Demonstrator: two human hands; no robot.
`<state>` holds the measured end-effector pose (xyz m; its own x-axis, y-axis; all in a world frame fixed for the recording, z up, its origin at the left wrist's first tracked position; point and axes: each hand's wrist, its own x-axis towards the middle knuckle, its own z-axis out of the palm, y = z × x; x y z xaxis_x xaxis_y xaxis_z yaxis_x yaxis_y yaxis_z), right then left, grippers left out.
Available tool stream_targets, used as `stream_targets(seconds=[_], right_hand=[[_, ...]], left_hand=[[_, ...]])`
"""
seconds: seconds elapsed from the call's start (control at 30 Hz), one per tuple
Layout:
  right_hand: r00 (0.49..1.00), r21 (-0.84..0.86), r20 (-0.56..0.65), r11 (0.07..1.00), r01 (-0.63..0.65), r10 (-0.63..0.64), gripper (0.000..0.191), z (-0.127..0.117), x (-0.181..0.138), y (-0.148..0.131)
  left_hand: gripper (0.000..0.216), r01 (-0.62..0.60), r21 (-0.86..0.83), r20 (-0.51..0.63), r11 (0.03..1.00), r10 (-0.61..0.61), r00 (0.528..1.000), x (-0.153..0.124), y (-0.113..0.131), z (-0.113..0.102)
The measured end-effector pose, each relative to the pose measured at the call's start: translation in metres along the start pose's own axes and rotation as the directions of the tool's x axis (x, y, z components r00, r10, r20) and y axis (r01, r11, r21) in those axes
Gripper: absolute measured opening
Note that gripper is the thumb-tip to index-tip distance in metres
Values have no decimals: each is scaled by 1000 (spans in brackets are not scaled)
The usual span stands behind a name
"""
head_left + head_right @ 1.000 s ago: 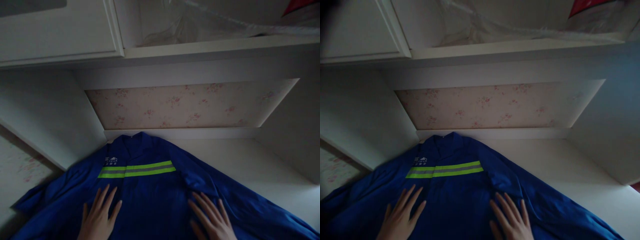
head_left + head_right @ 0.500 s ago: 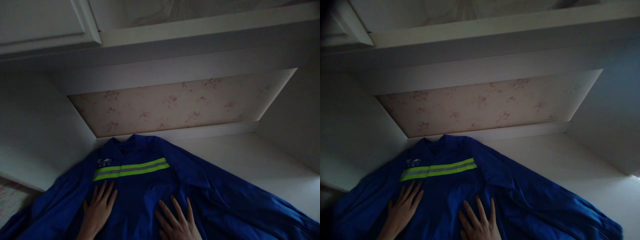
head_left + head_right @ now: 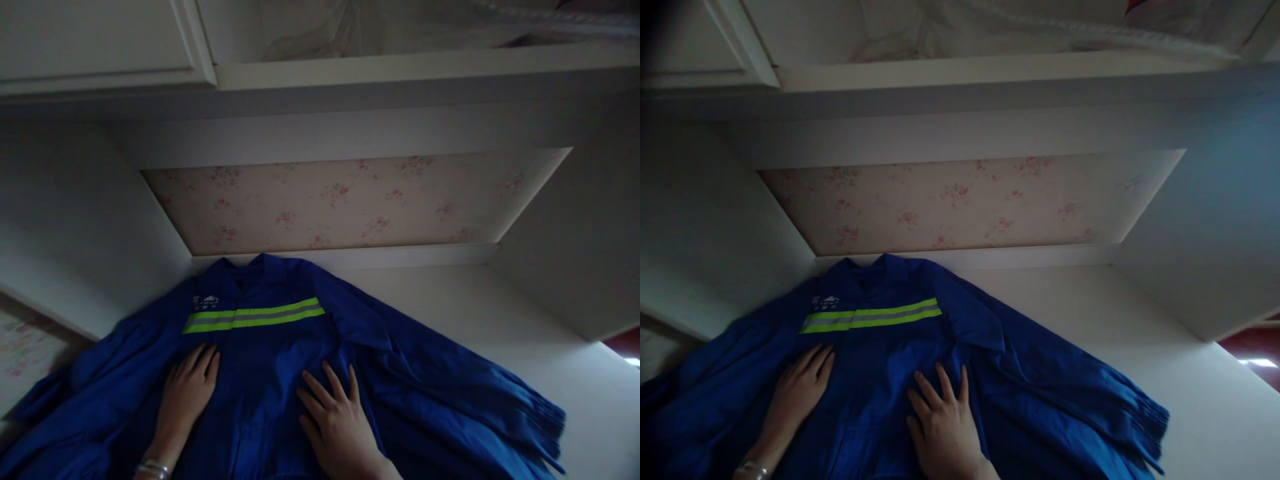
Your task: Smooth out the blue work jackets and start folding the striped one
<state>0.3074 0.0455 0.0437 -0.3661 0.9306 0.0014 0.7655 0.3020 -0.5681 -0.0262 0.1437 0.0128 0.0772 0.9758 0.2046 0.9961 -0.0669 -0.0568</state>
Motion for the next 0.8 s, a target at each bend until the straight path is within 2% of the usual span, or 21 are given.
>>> stream_targets(seconds=[0.23, 0.33, 0.37, 0.43, 0.5, 0.57, 0.63, 0.67, 0.7, 0.73, 0.8], right_hand=[[1000, 67, -7, 998, -3, 3, 38, 1, -3, -1], [1000, 216, -15, 976, -22, 26, 36, -5, -4, 2], [997, 323, -34, 945, -50, 65, 37, -11, -4, 6], [972, 558, -111, 822, -111, 206, 45, -29, -6, 20], [901, 679, -213, 720, -142, 378, 59, -51, -7, 41], [834, 610, -283, 760, -225, 473, 68, -69, -8, 67], [827, 448, -281, 829, -336, 487, 63, -78, -7, 90], [832, 380, -264, 845, -375, 488, 57, -78, -6, 99], [836, 337, -249, 853, -398, 488, 51, -77, -4, 107], [836, 321, -244, 855, -408, 491, 44, -75, -2, 112], [830, 335, -242, 846, -414, 502, 34, -73, 2, 118]], left_hand=[[53, 29, -47, 13, 998, -28, 1000, -2, 8, -4], [55, 68, -101, 62, 993, -62, 996, 4, 1, -10], [54, 79, -126, 89, 989, -68, 994, 6, -2, -17], [50, 91, -179, 129, 980, -68, 989, 7, -3, -39], [47, 124, -291, 154, 949, -81, 985, 1, 13, -70], [47, 190, -483, 218, 854, -93, 972, -16, 54, -101], [46, 169, -592, 351, 788, 64, 934, -38, 116, -122], [46, 135, -597, 431, 791, 174, 885, -50, 150, -126], [46, 86, -584, 509, 807, 281, 814, -60, 184, -127], [47, 45, -551, 569, 833, 336, 751, -68, 215, -124], [52, 3, -462, 629, 887, 325, 707, -78, 263, -114]])
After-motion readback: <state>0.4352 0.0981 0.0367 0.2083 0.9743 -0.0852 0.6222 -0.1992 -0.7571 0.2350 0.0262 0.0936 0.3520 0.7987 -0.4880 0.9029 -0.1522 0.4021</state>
